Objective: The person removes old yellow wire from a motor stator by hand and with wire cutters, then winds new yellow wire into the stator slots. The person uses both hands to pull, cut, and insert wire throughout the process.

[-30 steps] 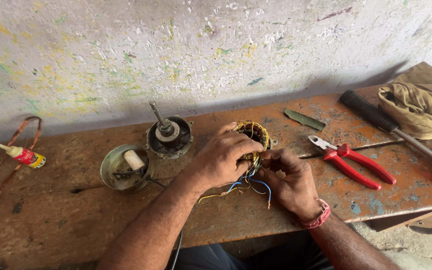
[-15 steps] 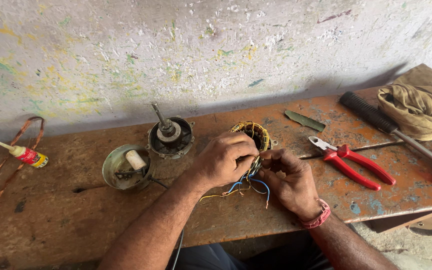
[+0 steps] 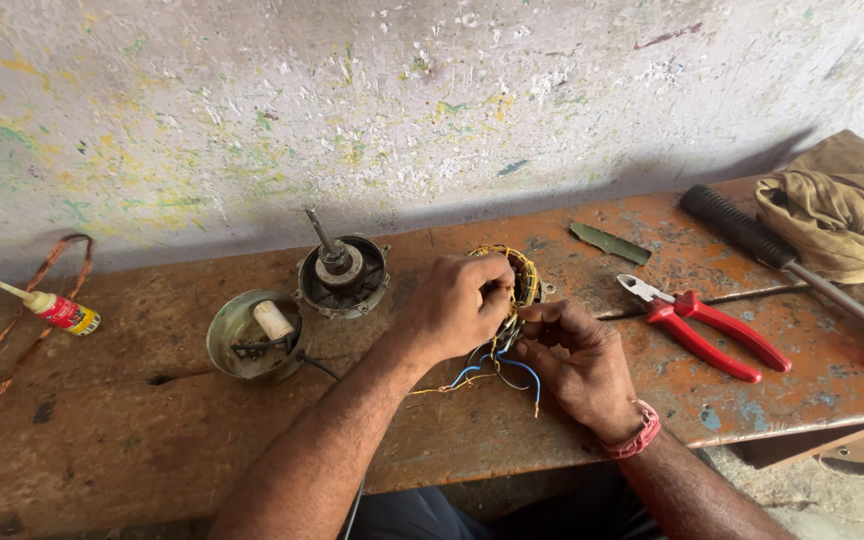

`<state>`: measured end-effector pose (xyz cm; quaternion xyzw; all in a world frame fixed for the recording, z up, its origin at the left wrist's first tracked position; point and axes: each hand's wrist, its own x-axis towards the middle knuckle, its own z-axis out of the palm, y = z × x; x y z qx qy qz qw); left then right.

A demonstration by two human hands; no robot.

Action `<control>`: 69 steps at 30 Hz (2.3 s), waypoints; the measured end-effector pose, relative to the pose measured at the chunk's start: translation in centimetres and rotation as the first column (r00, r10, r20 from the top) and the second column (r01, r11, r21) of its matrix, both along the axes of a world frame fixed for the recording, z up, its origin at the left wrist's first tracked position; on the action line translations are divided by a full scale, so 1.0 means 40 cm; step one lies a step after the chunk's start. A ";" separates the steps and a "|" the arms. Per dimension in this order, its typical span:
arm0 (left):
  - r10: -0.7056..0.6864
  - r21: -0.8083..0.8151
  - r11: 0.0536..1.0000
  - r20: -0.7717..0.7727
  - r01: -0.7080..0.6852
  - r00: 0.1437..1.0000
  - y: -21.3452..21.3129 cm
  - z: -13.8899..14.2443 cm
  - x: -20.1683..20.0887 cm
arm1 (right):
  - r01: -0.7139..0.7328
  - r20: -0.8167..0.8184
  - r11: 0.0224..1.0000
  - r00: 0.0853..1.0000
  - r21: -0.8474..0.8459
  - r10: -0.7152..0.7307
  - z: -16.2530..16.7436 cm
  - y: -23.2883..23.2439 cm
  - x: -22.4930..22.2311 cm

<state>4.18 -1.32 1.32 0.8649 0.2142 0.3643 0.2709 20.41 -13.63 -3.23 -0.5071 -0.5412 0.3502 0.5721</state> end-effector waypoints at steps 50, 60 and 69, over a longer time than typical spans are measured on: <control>-0.164 -0.276 0.950 -0.052 0.144 0.985 -0.007 0.052 -0.089 | 0.283 0.395 0.954 0.869 0.094 -0.297 0.031 0.025 -0.052; -0.052 -0.171 0.985 -0.100 0.034 0.994 0.007 0.042 -0.093 | 0.130 0.553 0.948 0.785 0.292 -0.278 0.028 0.028 -0.039; -0.061 -0.010 0.998 -0.109 0.061 0.992 0.001 0.032 -0.092 | 0.069 0.520 0.961 0.829 0.269 -0.205 0.030 0.018 -0.016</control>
